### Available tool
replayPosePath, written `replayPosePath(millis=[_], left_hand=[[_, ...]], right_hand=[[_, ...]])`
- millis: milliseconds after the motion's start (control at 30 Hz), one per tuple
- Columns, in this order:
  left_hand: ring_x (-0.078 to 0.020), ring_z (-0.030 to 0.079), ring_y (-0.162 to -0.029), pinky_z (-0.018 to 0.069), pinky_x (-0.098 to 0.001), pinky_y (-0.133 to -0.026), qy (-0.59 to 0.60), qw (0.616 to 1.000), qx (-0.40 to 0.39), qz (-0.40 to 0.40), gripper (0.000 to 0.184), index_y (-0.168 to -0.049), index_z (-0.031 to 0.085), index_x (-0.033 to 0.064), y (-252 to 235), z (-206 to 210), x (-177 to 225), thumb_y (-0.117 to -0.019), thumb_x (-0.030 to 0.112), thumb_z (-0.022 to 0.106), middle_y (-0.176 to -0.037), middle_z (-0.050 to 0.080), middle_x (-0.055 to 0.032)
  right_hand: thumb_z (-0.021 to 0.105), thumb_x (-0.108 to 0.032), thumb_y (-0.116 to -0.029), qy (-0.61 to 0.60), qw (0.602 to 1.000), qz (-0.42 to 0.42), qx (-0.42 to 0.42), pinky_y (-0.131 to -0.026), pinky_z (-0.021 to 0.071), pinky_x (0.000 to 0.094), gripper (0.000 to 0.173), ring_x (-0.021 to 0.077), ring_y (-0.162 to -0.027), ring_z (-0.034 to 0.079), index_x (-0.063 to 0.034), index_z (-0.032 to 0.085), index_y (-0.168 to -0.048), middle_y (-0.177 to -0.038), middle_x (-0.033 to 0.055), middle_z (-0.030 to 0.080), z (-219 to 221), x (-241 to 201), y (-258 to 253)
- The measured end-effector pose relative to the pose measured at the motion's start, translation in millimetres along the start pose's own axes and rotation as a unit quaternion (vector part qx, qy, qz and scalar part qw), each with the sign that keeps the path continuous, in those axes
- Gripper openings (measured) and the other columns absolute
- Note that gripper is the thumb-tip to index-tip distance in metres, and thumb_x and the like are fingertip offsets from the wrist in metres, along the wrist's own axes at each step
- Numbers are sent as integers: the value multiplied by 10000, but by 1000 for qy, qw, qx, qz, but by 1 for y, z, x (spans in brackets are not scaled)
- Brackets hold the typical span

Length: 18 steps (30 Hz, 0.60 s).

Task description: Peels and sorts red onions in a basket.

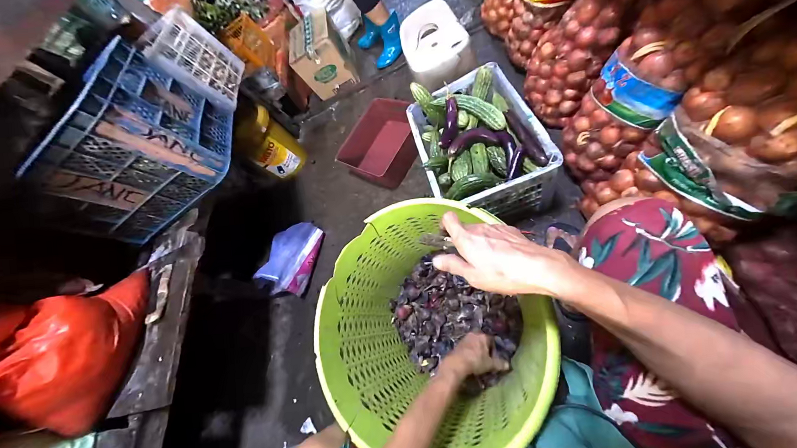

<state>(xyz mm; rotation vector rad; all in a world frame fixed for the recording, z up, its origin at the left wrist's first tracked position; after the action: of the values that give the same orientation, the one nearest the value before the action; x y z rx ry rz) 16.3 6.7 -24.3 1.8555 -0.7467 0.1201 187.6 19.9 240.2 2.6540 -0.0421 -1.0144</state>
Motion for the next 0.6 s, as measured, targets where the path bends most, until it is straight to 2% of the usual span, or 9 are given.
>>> replayPosePath(millis=[33,67,100,167,333,400,467,533,600], left_hand=[[-316,668,-1070,524,-498,-977,118,993,26,-7,424,-1194,683,-34,10,-16,-4,-987,336,676,-1162,685,-213],[-197,658,-856,556,-380,-807,246,968,52,-4,373,-1138,679,-15,26,-32,-5,-1032,334,598,-991,685,-126],[-133,633,-760,554,-319,-716,371,926,65,-5,362,-1122,659,6,47,-48,-2,-1072,333,512,-920,665,-65],[-111,644,-776,566,-306,-713,532,843,76,-1,369,-1113,625,59,88,-78,4,-1103,358,409,-925,658,-17],[-101,648,-653,543,-242,-564,704,690,144,86,448,-963,645,122,144,-107,9,-1104,378,305,-819,687,-26],[-71,609,-581,483,-194,-480,722,655,139,173,395,-975,677,108,151,-109,7,-1062,319,355,-838,701,-44],[-39,588,-570,453,-167,-455,695,651,136,271,263,-1129,716,124,156,-112,7,-926,274,639,-947,728,-49],[-37,627,-640,487,-174,-503,657,655,162,336,514,-1286,666,146,166,-118,15,-815,270,827,-1068,739,-54],[-68,684,-758,551,-212,-614,627,658,197,367,632,-1303,581,131,176,-121,20,-752,232,873,-1079,742,-49]], right_hand=[[400,-421,-1105,-4,1000,-5,-15,-888,498,551,455,360,-1017,656,-48,453,-1360,-1027,178,648,1,0,0],[362,-395,-1117,-8,1000,-15,-22,-888,495,547,431,358,-1011,652,-45,449,-1352,-1026,179,639,1,-1,-1],[344,-362,-1124,-13,999,-28,-18,-890,494,547,404,358,-1011,651,-42,460,-1342,-1028,182,637,1,-1,-2],[366,-312,-1122,-29,997,-69,21,-847,500,548,352,357,-965,651,-30,530,-1254,-992,181,634,4,-1,-5],[402,-326,-1099,-59,988,-124,67,-727,484,522,364,323,-795,619,-22,602,-1090,-828,149,590,8,-3,-7],[376,-342,-1102,-41,990,-121,61,-721,481,540,393,347,-793,625,-15,593,-1080,-811,160,586,12,-3,-7],[375,-357,-1098,-14,990,-131,56,-718,485,560,420,376,-811,638,-1,593,-1057,-818,181,597,20,-3,-9],[410,-420,-1079,0,988,-145,53,-703,491,568,468,387,-814,651,6,599,-1037,-819,189,611,29,-4,-11],[443,-478,-1054,-19,984,-168,62,-672,493,540,509,358,-771,646,2,605,-1005,-780,170,600,37,-5,-12]])
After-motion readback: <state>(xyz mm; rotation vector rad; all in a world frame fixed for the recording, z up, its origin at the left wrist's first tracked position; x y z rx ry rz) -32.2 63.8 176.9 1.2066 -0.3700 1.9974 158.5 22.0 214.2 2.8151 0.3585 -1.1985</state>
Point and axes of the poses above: each hand's wrist, its own y-axis away from the middle knuckle, its own z-axis out of the palm, x = y × z, the point moved 3 cm from there along -y, towards the middle knuckle
